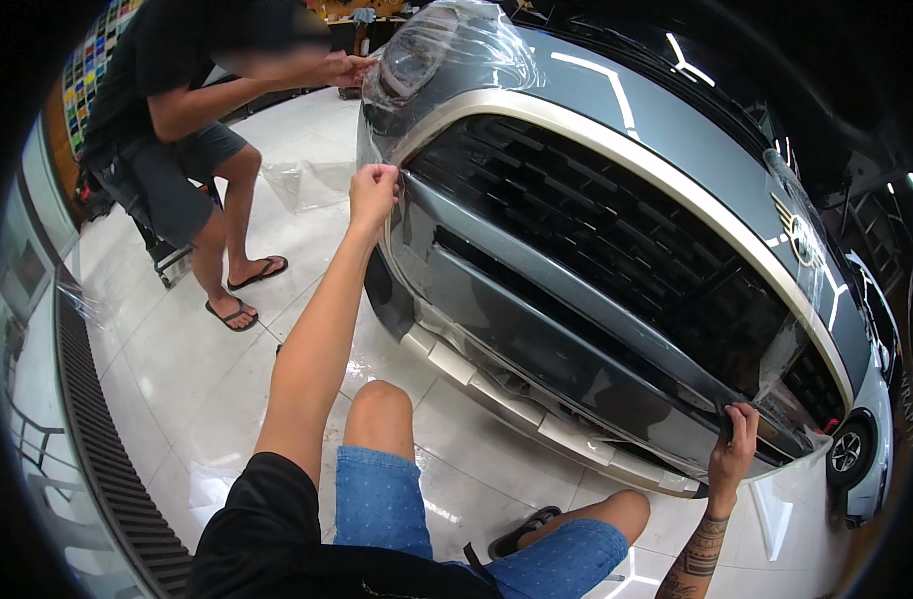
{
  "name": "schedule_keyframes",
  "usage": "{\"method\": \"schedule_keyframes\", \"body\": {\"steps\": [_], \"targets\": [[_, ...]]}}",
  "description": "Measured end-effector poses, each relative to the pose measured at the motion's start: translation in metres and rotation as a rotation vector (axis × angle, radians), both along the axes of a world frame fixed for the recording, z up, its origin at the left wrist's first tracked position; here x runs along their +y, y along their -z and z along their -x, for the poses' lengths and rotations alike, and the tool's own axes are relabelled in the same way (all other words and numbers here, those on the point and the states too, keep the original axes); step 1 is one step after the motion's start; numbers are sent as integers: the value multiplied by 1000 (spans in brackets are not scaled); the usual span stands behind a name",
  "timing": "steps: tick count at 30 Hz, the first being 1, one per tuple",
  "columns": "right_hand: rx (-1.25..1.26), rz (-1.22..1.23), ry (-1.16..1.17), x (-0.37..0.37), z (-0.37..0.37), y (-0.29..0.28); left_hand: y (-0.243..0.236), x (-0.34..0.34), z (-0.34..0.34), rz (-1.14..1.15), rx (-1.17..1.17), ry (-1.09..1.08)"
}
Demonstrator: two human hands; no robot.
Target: The person applies a transparent protective film to the front bumper and grille of a car. They use a squeegee to smooth the film and a utility knife to trim the edges, working in coordination with a coworker who assists with the headlight area.
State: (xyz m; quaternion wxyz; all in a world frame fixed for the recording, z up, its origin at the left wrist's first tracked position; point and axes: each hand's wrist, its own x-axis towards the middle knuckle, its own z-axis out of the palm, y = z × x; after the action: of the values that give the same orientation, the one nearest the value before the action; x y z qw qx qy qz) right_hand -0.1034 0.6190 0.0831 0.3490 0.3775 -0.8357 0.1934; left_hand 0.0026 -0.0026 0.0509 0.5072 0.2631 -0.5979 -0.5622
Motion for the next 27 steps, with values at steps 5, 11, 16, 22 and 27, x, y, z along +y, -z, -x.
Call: {"method": "schedule_keyframes", "body": {"steps": [5,11,16,22,27], "targets": [[16,-12,-5,-5,1,-4,-9,13,-1,663,-184,-396],[24,2,-11,-1,4,-6,-20,-4,-8,1011,-236,-409],[21,-25,-33,-6,0,-8,-37,-21,-27,1214,-386,-454],[7,-18,-57,-12,-3,-10,-58,-50,-39,1128,-319,-396],[-2,-25,5,12,-4,-15,-71,-68,0,1065,-256,-345]]}}
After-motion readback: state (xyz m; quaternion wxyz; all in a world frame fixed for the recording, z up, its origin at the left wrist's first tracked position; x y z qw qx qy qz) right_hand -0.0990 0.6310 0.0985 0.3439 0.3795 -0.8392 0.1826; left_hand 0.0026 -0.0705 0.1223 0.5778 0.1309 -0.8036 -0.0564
